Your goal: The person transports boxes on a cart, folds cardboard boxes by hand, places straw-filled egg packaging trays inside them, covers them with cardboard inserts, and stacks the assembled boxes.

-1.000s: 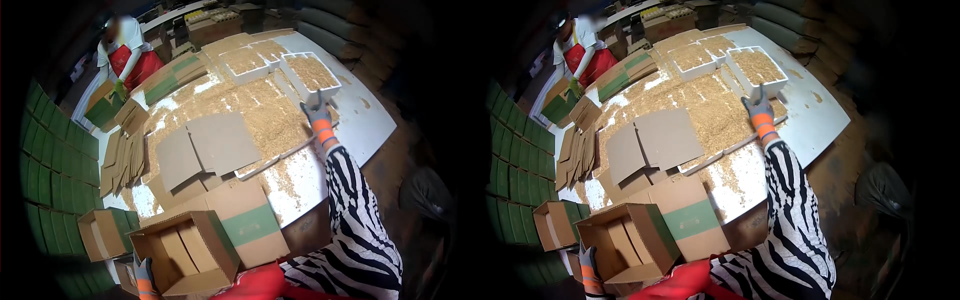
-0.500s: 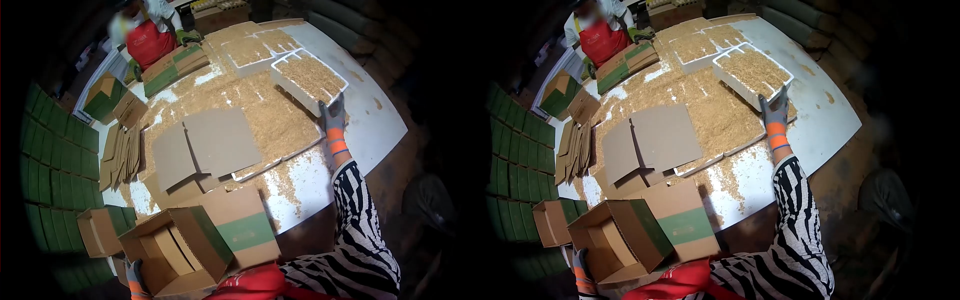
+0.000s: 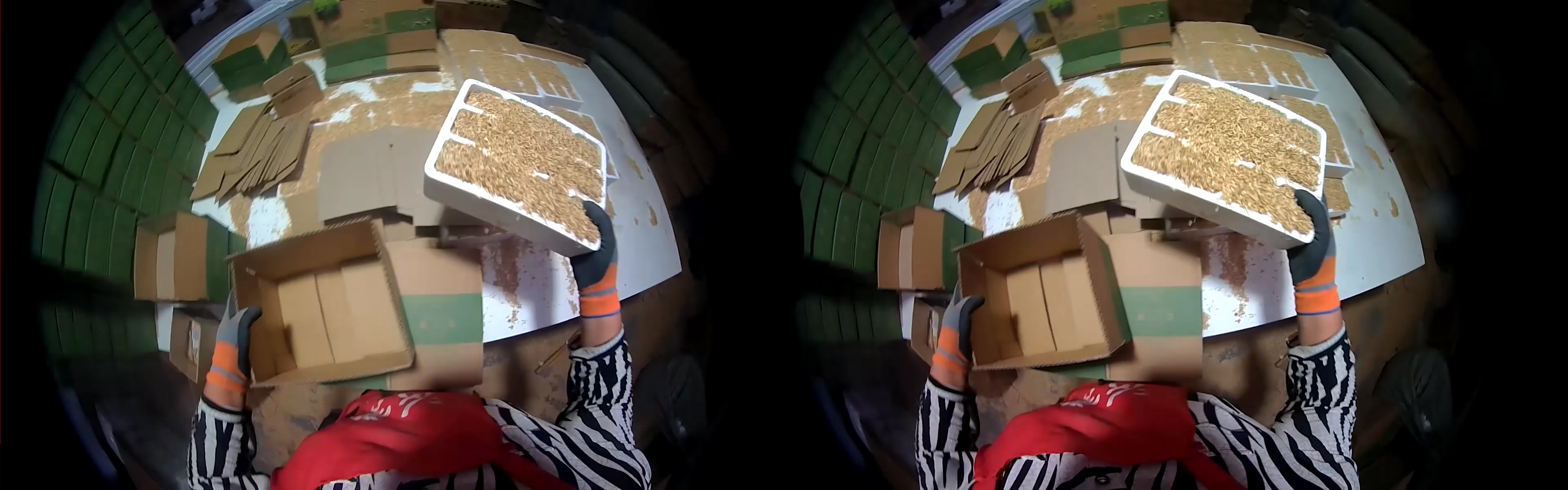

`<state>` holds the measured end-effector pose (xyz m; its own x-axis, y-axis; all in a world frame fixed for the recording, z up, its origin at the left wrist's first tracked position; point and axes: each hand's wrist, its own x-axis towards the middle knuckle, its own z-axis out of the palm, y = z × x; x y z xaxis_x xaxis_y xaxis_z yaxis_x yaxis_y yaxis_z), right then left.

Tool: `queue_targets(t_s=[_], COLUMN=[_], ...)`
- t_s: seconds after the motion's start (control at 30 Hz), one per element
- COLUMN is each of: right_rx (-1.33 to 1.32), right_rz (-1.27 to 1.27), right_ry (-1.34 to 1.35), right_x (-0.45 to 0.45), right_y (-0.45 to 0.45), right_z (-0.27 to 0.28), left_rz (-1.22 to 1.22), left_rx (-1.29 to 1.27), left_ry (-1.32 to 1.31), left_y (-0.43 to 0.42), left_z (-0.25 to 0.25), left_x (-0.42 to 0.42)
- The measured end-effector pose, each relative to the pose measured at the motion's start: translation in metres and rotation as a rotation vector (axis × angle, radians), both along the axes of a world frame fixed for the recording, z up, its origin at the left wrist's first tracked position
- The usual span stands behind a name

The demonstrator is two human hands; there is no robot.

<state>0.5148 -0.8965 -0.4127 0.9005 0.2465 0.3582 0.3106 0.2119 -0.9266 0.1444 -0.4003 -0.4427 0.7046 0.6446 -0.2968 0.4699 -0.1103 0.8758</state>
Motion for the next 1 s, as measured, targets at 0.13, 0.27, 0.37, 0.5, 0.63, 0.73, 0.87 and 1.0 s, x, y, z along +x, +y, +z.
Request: queue_targets(t_s=[0.13, 0.27, 0.37, 0.5, 0.63, 0.73, 0.87, 1.0], right_rx=[-0.594, -0.705, -0.436, -0.437, -1.066, -1.700, -1.738, -0.943], right_rz=[0.006, 0.215, 0.342, 0.380, 0.496, 0.442, 0.413, 0.301], right_ry=[-0.488, -0.496, 0.174, 0.375, 0.338, -0.331, -0.499, -0.391], right_x=[-0.089, -0.152, -0.196, -0.217, -0.202, -0.191, -0.197, -0.188], right_y=[0.035, 0.076, 0.133, 0.184, 0.200, 0.207, 0.214, 0.199], right_z=[0.083, 0.130, 0.164, 0.145, 0.122, 0.094, 0.098, 0.124], left_rz=[0.132, 0.100, -0.013, -0.071, 0.052, -0.302, -0.831, -0.940], left_rx=[-0.578, -0.692, -0.527, -0.837, 0.190, 1.210, 1.072, 1.068], left_ry=[-0.168, -0.320, -0.439, -0.490, -0.457, -0.389, -0.002, 0.318], left_y=[-0.030, -0.039, -0.050, -0.041, -0.032, -0.040, -0.071, -0.083], left_z=[0.038, 0.062, 0.065, 0.060, 0.053, 0.107, 0.120, 0.092], left_x=[0.026, 0.022, 0.013, 0.006, 0.002, 0.005, 0.034, 0.057])
